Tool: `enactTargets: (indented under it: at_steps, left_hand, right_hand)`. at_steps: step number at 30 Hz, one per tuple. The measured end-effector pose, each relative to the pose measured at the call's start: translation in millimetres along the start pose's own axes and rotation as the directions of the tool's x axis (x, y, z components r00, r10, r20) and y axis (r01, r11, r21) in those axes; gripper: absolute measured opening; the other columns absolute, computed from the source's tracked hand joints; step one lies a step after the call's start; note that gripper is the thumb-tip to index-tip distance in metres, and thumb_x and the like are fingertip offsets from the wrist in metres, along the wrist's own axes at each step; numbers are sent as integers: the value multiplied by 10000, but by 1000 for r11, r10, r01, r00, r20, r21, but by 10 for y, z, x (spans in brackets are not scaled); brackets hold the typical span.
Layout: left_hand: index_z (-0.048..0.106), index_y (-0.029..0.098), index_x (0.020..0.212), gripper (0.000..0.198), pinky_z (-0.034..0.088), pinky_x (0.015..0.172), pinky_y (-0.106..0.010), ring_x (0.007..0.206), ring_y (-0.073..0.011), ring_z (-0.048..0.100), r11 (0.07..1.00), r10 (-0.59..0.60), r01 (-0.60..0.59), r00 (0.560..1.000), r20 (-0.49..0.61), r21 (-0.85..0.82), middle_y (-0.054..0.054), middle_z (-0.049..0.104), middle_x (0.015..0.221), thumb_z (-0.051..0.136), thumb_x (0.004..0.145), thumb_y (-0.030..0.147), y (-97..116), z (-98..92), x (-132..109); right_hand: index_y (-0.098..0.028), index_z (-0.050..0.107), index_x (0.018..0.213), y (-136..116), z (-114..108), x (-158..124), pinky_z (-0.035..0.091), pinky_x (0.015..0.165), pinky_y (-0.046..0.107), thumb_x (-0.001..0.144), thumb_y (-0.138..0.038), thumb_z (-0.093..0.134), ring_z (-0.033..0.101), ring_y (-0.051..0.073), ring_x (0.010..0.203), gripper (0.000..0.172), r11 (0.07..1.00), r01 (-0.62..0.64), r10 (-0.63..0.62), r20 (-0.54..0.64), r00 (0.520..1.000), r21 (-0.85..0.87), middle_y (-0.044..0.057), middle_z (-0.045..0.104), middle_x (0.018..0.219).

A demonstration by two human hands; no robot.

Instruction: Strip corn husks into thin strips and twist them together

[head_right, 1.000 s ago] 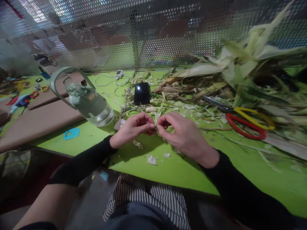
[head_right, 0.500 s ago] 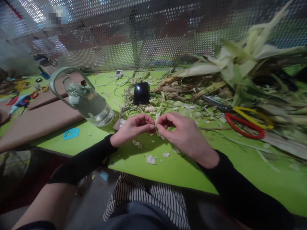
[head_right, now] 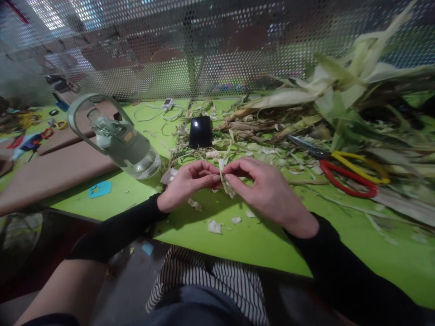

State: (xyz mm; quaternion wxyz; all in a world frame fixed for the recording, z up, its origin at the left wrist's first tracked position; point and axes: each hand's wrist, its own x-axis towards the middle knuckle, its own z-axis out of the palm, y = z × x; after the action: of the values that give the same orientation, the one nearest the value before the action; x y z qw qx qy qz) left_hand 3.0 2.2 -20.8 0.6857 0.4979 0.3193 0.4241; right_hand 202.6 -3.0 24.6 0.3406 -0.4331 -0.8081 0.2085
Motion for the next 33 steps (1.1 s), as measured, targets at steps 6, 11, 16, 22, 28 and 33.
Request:
enactTargets:
  at_steps: [6,11,16,22,28,33]
  left_hand:
    - [650,118,958,416,568,846,-324,779,-109,697,998,-62,61,997,38,26,-19,723,847,863,745,406,21,-13,12]
    - [643,115,934,461,538,788,-285,757,-95,668,996,-27,21,998,65,86,-14,699,823,888,711,436,-5,-14,14]
    - [645,114,920,463,525,772,-273,764,-97,661,991,-5,-6,997,80,130,-30,707,836,872,731,470,4,-29,10]
    - [646,127,931,435,566,797,-292,746,-103,686,999,21,-23,998,57,31,-15,703,817,848,766,475,20,-64,33]
    - [642,144,900,387,580,822,-298,732,-94,686,996,-41,43,999,29,-75,-3,710,832,868,746,418,20,-71,46]
    - [632,139,890,336,585,845,-282,725,-83,693,975,-125,123,992,3,-187,9,696,839,862,760,346,36,-47,39]
  right_hand:
    - [-257,647,857,38,2,-21,548,654,373,893,-382,652,687,222,715,130,999,-41,40,31,999,6,30,731,804]
    - [-277,540,847,86,4,-44,525,620,377,873,-441,664,677,229,700,208,997,-71,71,32,997,10,25,701,788]
    - [-282,483,855,44,18,-47,513,589,357,904,-443,643,687,227,685,232,1000,-10,10,1,1000,-15,17,707,792]
    - [-267,572,927,-15,98,-84,528,627,358,951,-281,577,702,232,711,28,968,151,-176,-116,977,-203,31,733,830]
    - [-263,658,924,21,99,-54,548,652,359,946,-243,659,707,220,730,30,969,200,-220,-134,966,-145,23,752,854]
    - [-256,692,952,41,81,-27,560,688,360,956,-191,644,719,214,763,80,922,326,-355,-122,927,-208,26,771,877]
